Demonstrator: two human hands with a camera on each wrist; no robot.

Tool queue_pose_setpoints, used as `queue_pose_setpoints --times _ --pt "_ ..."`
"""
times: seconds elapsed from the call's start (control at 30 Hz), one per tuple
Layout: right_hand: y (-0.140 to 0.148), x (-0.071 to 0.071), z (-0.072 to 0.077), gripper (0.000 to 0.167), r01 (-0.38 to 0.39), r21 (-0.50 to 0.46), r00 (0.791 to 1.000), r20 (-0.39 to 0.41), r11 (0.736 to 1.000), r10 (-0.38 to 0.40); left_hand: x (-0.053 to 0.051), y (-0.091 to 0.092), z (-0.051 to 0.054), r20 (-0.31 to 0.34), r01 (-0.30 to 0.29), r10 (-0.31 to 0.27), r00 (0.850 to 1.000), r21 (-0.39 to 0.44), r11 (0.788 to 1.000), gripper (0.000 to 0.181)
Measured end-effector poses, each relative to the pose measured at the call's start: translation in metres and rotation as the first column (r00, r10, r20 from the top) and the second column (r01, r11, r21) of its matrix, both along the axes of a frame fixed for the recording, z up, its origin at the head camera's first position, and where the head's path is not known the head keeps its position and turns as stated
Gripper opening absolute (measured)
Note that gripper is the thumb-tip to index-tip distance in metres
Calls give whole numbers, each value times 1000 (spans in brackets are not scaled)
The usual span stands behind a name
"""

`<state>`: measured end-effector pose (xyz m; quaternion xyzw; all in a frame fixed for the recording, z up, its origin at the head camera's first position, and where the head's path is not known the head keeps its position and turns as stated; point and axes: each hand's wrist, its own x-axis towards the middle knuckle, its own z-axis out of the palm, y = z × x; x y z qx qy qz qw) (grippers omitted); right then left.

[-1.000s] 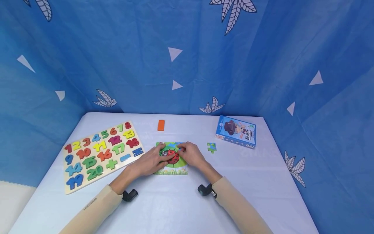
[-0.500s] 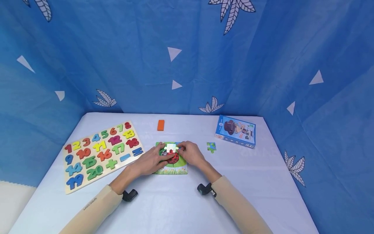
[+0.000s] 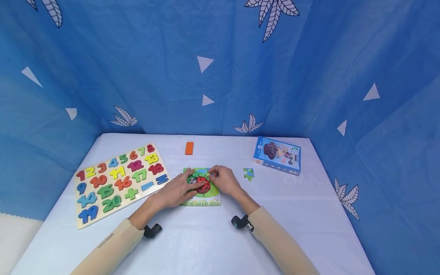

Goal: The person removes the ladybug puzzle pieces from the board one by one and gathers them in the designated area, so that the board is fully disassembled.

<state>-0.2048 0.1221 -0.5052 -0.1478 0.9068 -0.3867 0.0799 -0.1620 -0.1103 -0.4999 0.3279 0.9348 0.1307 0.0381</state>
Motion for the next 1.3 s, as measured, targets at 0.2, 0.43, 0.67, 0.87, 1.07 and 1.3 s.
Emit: queue_pose_setpoints --times 0.2,0.43,0.67,0.87,1.07,1.3 --pt "-1 0 -1 15 17 -10 1000 11 1000 -17 -1 -1 -1 18 -1 1 1000 3 1000 47" --pt "-2 0 -1 10 24 -25 1000 21 999 -23 -1 -1 -2 38 -10 9 999 17 1000 46" --pt "-2 -1 1 6 29 -27 999 17 999 -29 -1 -1 -2 44 -22 22 999 5 1000 46" --pt "-1 0 3 5 18 -30 1000 -6 999 -19 -2 -1 -2 40 -17 17 999 5 1000 46" --pt "-3 0 4 5 24 -28 1000 -8 999 -25 -3 -1 -2 21 21 -21 1000 24 999 45" --pt "-4 -1 3 7 22 -31 1000 -3 999 -22 -4 -2 -3 11 28 -28 1000 24 999 45"
